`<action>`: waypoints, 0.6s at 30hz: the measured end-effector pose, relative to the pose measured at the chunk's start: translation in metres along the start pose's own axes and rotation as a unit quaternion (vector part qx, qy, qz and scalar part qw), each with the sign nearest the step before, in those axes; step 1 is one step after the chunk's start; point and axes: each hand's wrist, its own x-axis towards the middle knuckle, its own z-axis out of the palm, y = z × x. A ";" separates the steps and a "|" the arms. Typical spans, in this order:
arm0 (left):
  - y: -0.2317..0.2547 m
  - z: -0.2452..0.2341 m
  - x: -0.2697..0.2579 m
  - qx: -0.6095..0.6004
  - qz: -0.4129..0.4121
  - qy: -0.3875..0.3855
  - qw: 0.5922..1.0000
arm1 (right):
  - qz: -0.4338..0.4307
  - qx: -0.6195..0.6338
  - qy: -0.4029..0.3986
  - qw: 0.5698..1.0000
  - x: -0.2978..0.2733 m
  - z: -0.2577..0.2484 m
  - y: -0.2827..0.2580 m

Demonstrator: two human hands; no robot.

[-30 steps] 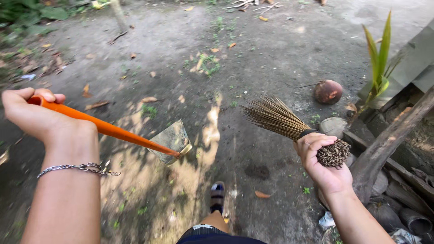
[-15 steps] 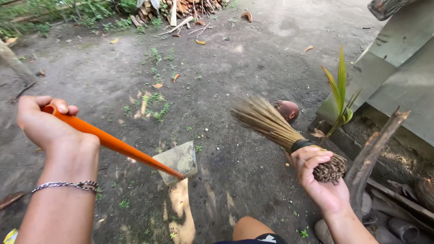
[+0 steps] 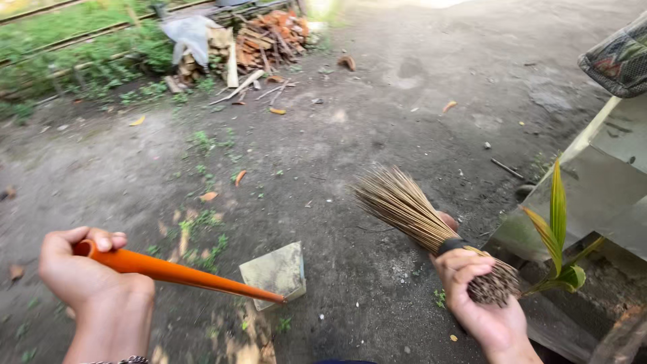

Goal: The person sweeps dirt and leaves from the ground into a dustpan using a hand broom made of sticks.

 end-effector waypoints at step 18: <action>-0.312 0.334 0.248 0.019 -0.101 -0.161 0.982 | -0.018 0.031 -0.089 0.995 0.337 0.202 -0.076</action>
